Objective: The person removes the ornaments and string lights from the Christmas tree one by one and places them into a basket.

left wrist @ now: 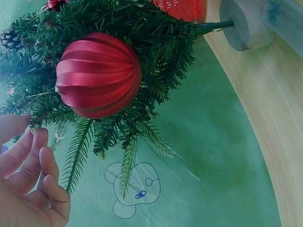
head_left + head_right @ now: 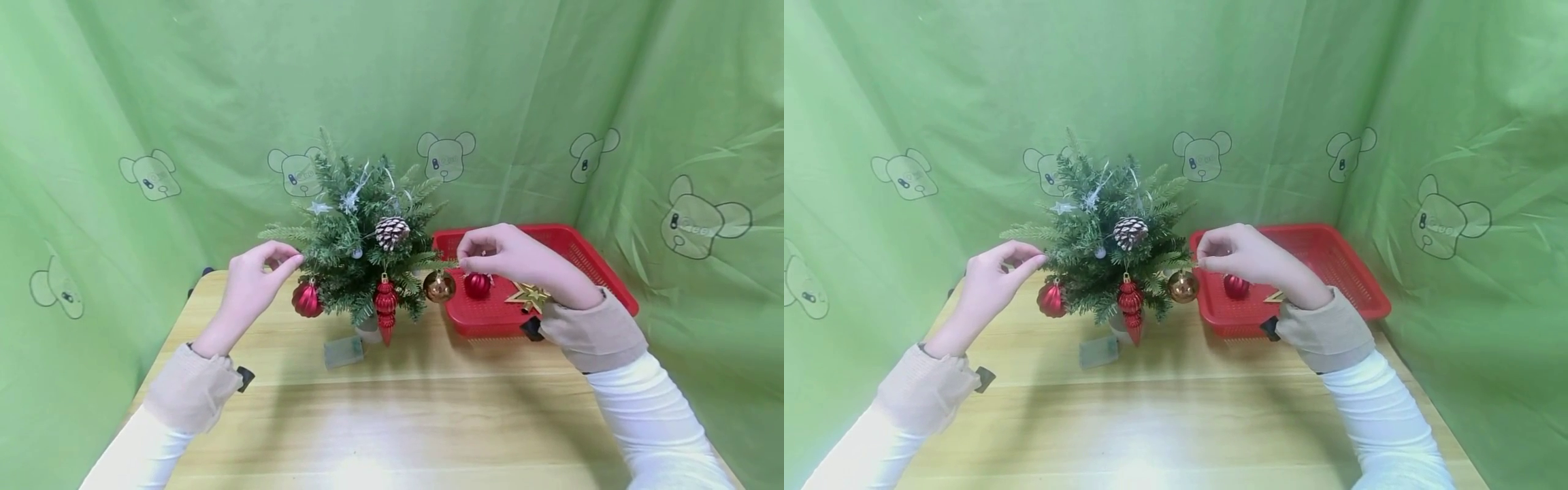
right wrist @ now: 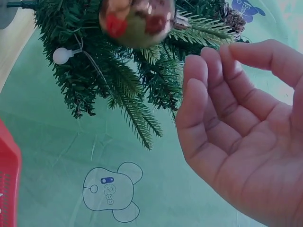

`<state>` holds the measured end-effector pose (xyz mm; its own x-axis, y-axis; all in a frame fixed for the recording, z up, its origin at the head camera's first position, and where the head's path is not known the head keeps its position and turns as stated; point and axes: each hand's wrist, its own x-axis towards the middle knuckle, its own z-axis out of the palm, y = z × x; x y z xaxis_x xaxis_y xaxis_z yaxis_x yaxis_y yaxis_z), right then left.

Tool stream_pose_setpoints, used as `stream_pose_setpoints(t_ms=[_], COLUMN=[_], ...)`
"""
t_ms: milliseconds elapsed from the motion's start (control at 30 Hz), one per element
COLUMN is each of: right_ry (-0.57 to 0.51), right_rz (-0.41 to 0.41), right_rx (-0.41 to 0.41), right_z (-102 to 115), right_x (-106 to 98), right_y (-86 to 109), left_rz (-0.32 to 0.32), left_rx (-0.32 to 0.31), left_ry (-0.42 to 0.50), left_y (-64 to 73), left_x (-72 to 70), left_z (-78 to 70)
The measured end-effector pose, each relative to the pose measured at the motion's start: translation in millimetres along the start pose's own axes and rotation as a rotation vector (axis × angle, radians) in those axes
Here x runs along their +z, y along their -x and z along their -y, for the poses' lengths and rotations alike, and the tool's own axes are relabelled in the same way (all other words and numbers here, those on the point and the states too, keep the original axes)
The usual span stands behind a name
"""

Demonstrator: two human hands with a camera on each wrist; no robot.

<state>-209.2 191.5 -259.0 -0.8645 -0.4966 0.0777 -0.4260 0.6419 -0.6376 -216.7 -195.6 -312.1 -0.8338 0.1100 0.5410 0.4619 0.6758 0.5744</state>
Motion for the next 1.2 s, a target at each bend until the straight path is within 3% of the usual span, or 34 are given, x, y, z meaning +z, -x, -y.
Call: stream_pose_setpoints(t_ms=[200, 467, 800, 1200], right_ry=[-0.050, -0.522, -0.543, -0.822], right_rz=[-0.036, -0.142, -0.168, -0.199], right_rx=[-0.007, 0.011, -0.009, -0.039], right_z=[-5.3, -20.6, -19.3, -16.7], right_x=[5.6, 24.8, 22.0, 30.6], right_y=[-1.9, -16.8, -20.6, -30.4], left_rz=[0.004, -0.003, 0.002, -0.010], left_rx=[-0.008, -0.002, -0.003, -0.001], left_ry=[0.001, 0.009, 0.018, 0.028], left_y=[-0.3, 0.4, 1.1, 1.5], left_x=[-0.7, 0.1, 1.7, 2.1], left_z=[1.1, 3.7, 3.0, 2.9])
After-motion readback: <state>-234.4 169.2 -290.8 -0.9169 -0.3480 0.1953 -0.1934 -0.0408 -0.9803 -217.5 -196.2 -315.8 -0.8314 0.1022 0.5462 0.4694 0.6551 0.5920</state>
